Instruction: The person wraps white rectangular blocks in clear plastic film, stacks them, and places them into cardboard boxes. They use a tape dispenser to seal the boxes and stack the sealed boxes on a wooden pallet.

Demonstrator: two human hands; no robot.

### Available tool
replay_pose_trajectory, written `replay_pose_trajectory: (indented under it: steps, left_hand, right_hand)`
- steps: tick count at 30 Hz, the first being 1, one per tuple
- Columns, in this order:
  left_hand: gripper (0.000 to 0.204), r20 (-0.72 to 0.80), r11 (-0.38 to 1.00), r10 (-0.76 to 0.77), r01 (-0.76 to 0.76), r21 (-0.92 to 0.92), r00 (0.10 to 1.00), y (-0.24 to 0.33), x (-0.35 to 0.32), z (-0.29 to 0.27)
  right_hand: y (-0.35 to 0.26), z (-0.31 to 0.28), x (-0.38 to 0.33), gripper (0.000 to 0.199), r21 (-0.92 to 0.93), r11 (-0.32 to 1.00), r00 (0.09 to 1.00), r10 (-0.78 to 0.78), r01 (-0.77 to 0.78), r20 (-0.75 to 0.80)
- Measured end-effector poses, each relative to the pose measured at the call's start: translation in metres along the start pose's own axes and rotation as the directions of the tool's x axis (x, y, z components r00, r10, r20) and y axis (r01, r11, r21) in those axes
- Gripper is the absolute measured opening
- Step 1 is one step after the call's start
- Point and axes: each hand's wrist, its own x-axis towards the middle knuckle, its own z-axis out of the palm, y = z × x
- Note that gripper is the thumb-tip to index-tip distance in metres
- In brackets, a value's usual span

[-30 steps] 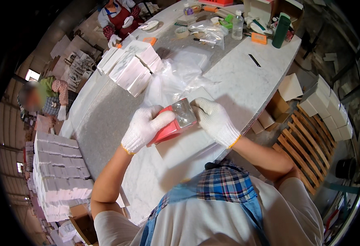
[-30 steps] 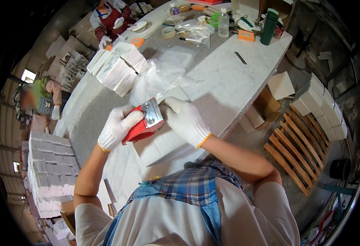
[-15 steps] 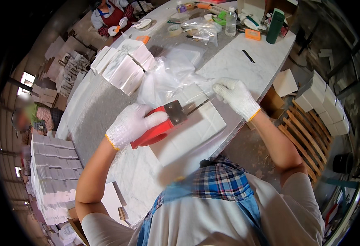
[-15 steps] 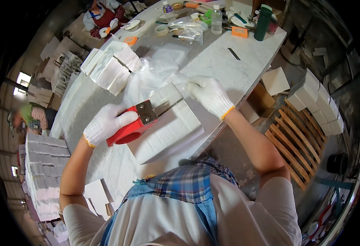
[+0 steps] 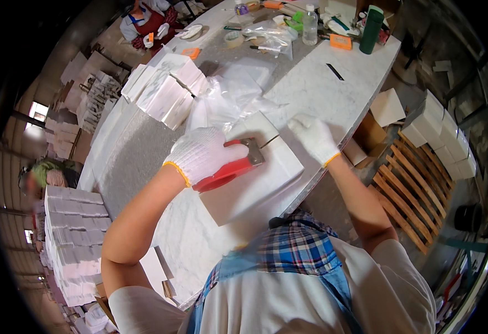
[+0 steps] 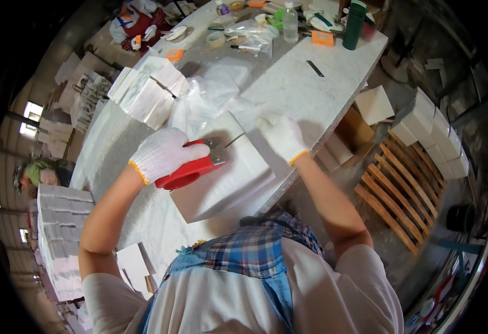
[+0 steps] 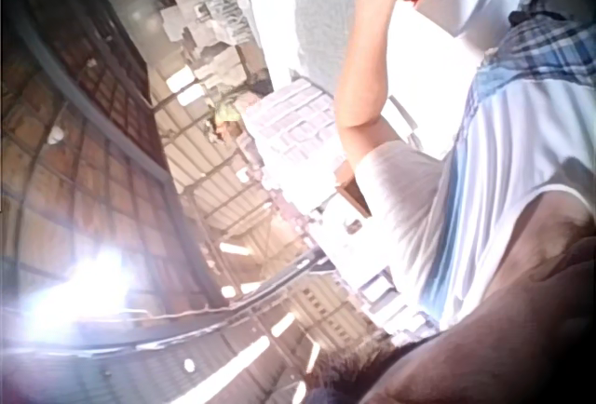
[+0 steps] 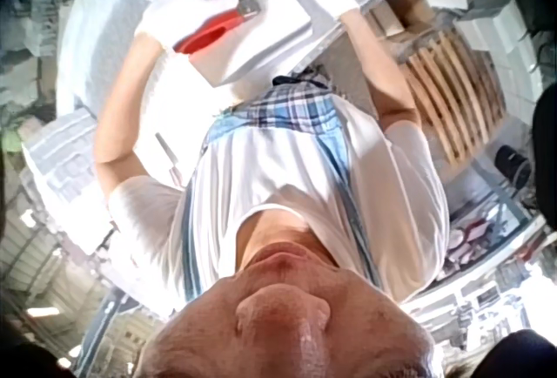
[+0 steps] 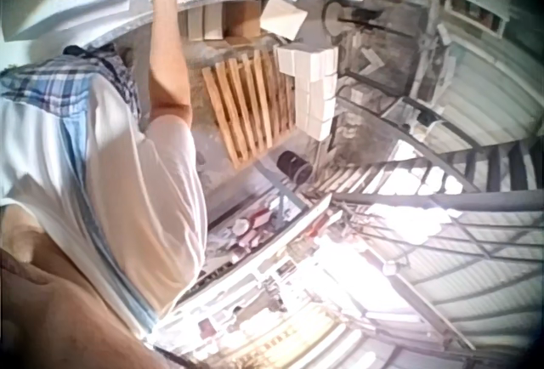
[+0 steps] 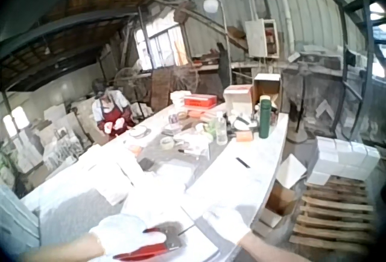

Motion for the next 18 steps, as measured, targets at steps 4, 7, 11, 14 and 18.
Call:
replay_pose_trajectory:
  steps: [4, 7, 11, 14, 18]
  left_hand:
    - [0.07, 0.021, 1.0, 0.004, -0.004, -0.006, 1.0, 0.0, 0.003, 0.005]
    - [0.07, 0.009, 1.0, 0.003, -0.003, -0.01, 1.0, -0.001, 0.003, 0.007]
    - [0.07, -0.002, 1.0, -0.015, 0.015, -0.008, 1.0, 0.003, 0.006, 0.005]
    - [0.071, 0.0, 1.0, -0.023, 0.023, -0.013, 1.0, 0.004, 0.005, 0.004]
    - [0.074, -0.023, 0.999, 0.037, -0.037, -0.013, 0.999, -0.004, 0.001, 0.01]
  right_hand:
    - [-0.005, 0.021, -0.014, 0.037, -0.205, 0.978, 0.996, -0.005, 0.023, 0.087]
    - [-0.01, 0.012, -0.018, 0.033, -0.297, 0.955, 0.984, 0.039, 0.016, 0.175]
    - [0.013, 0.018, -0.014, 0.033, -0.402, 0.916, 0.994, 0.044, 0.001, 0.101]
    - [0.015, 0.017, -0.003, 0.033, -0.472, 0.878, 0.984, 0.011, 0.077, 0.18]
    - [-0.008, 0.02, 0.001, 0.036, -0.324, 0.945, 0.988, -0.005, 0.055, 0.154]
